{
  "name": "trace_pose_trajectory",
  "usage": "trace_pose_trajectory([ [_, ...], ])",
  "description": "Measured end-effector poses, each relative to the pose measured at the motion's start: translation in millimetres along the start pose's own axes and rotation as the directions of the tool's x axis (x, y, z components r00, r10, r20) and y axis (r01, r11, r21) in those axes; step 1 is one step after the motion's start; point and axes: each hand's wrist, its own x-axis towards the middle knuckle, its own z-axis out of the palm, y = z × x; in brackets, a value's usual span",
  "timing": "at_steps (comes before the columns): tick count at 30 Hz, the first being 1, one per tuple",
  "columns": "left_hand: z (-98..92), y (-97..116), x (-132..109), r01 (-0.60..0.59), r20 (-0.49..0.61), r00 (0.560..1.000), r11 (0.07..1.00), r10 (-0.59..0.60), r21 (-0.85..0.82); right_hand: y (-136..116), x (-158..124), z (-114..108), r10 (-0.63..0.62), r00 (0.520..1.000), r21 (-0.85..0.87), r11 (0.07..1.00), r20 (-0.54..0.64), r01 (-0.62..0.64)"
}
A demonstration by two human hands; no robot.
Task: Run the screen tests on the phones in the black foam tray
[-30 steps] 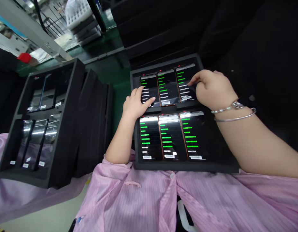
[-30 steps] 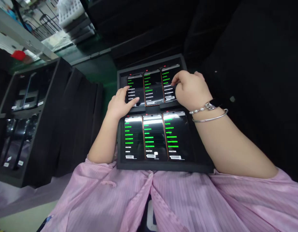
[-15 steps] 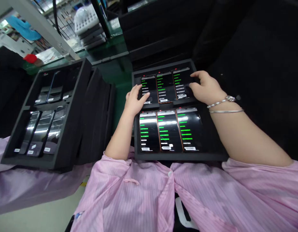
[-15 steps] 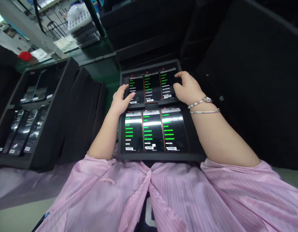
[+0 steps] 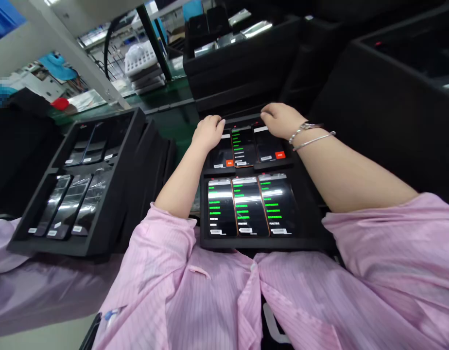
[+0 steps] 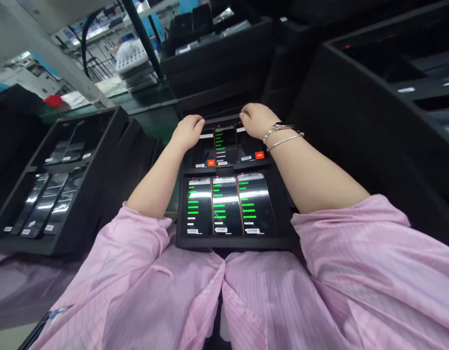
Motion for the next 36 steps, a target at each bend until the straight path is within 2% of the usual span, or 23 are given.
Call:
trace_pose_trajectory([
  [5, 6.4, 10.8, 38.5, 0.037, 0.072, 0.996, 0.975, -0.054, 0.218, -4.7, 48.8, 12.8, 0.031, 0.99, -0.262, 0.965, 0.137, 0.006],
  [9, 30.0, 7.0, 47.4, 0.078, 0.013, 0.996, 0.956, -0.086, 0.284, 0.2, 71.0, 34.9, 0.037, 0.99, -0.336, 0.942, 0.139, 0.012],
  [13, 51.3, 0.9, 49.4, 0.057, -0.052, 0.998, 0.964, -0.045, 0.26, 7.2, 76.3, 55.0, 0.026, 0.997, -0.384, 0.923, 0.074, 0.004],
  [15, 52.0, -1.5, 51.5, 0.055, -0.045, 0.998, 0.98, -0.047, 0.193, 10.5, 76.3, 56.3, 0.025, 0.998, -0.355, 0.935, 0.051, -0.005],
  [17, 44.0, -4.6, 50.3, 0.069, -0.066, 0.996, 0.994, -0.063, 0.09, 12.4, 71.0, 49.4, 0.007, 1.0, -0.249, 0.969, 0.003, -0.006],
  [19, 29.4, -8.5, 39.7, 0.076, -0.144, 0.987, 0.997, -0.078, -0.023, 12.4, 54.5, 35.0, -0.032, 0.994, -0.091, 0.996, -0.103, 0.023],
  [22, 6.2, -16.0, 0.6, 0.032, -0.267, 0.962, 0.993, -0.061, -0.112, 9.6, 5.2, 7.8, -0.102, 0.972, 0.111, 0.986, -0.214, 0.128],
  [24, -1.4, -21.0, -34.8, 0.007, -0.254, 0.966, 0.993, -0.036, -0.114, 8.2, -35.0, -5.4, -0.115, 0.974, 0.215, 0.964, -0.194, 0.156],
  [26, -0.1, -24.6, -68.3, 0.007, -0.186, 0.982, 0.993, -0.029, -0.118, 8.5, -69.5, -9.3, -0.084, 0.982, 0.276, 0.952, -0.171, 0.129],
  [28, 7.8, -24.8, -93.3, 0.027, -0.123, 0.991, 0.99, -0.045, -0.139, 10.8, -91.9, -3.7, -0.06, 0.983, 0.271, 0.957, -0.172, 0.105],
  [30, 17.2, -21.3, -107.9, 0.069, -0.094, 0.992, 0.983, -0.086, -0.169, 13.9, -102.2, 7.1, -0.088, 0.978, 0.211, 0.969, -0.19, 0.128],
  [33, 25.2, -12.5, -114.2, 0.109, -0.086, 0.989, 0.982, -0.123, -0.156, 16.6, -104.2, 20.9, -0.138, 0.965, 0.111, 0.98, -0.224, 0.166],
  [36, 24.9, -5.8, -111.7, 0.116, -0.053, 0.991, 0.99, -0.121, -0.085, 16.3, -102.0, 25.5, -0.133, 0.97, 0.051, 0.988, -0.204, 0.146],
])
